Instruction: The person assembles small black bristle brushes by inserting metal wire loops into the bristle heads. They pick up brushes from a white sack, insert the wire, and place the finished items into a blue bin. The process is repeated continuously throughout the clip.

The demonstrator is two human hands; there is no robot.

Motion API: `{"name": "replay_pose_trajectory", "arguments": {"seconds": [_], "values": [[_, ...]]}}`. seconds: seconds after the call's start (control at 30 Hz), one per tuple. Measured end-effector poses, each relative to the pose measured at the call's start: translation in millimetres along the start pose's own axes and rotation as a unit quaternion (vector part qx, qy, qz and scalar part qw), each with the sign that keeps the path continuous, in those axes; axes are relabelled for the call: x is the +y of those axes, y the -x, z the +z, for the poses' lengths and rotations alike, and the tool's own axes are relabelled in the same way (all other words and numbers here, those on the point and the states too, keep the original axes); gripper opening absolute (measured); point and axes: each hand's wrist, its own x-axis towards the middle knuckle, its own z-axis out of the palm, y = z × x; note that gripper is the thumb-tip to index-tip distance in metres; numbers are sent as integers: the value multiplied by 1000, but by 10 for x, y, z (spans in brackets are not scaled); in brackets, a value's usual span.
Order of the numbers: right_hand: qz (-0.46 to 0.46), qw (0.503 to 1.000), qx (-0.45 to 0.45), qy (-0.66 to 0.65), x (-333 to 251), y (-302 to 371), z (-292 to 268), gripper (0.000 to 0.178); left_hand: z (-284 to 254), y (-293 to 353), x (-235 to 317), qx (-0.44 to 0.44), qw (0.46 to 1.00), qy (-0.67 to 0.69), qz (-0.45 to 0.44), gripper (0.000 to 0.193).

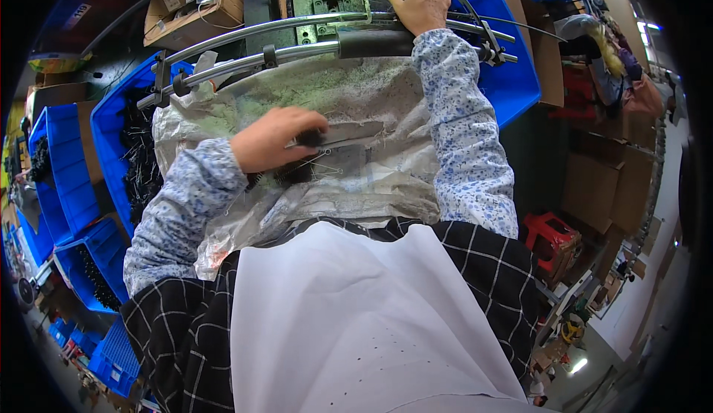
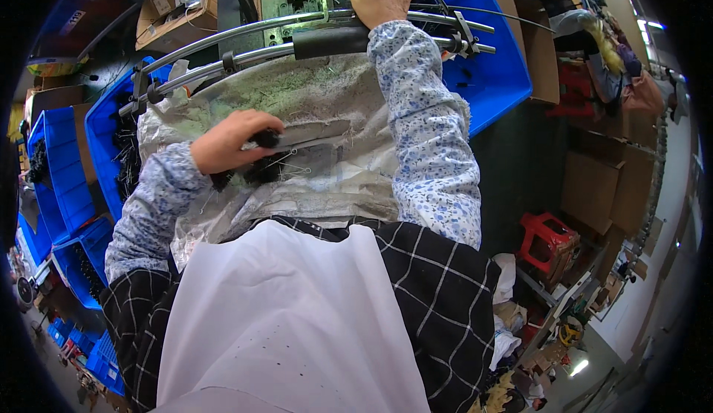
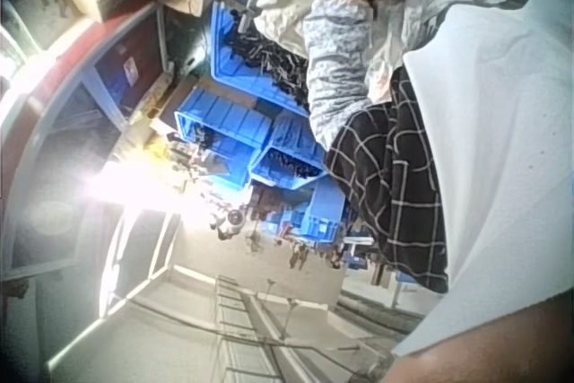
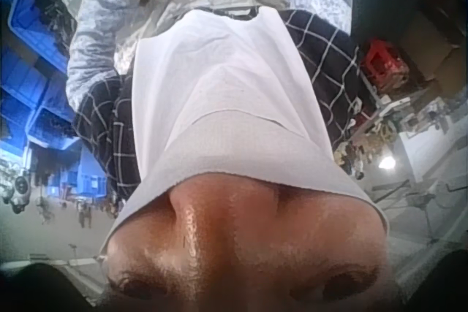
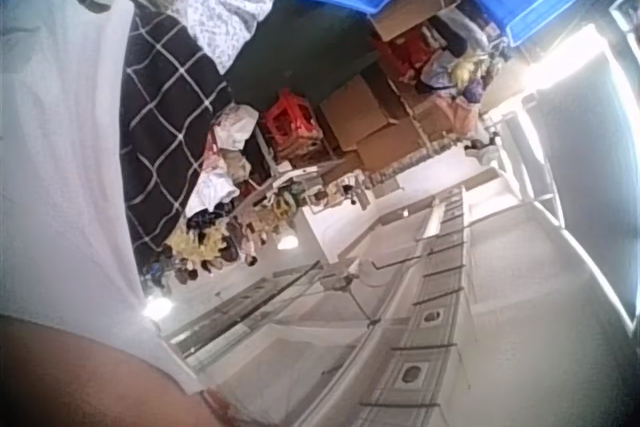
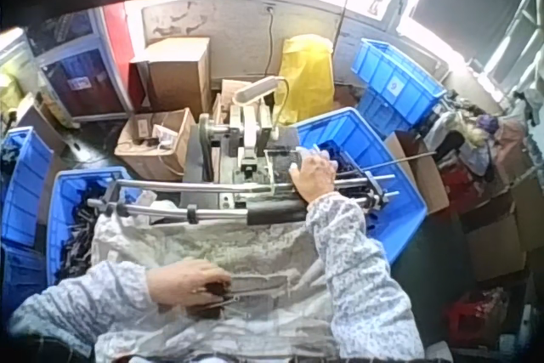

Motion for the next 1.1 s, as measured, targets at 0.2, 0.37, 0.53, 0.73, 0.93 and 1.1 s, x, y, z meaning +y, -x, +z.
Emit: {"name": "replay_pose_trajectory", "arguments": {"seconds": [0.2,0.37,0.53,0.73,0.93,1.1], "values": [[-20,998,36,-45,-247,-7,219,30,-322,232,225,149,979,136,-28,35],[-42,998,33,-39,-583,-30,274,22,-434,328,211,134,987,80,-25,33],[-48,999,-2,12,-782,-22,268,20,-397,322,199,160,985,54,-24,31],[-6,1000,14,-16,-269,-30,215,30,-516,484,125,210,970,106,-57,35],[-4,998,-41,-42,277,-241,122,23,-541,461,144,224,969,93,-38,31],[-101,993,-58,4,483,-417,98,21,-488,324,146,187,967,157,-68,27]]}}
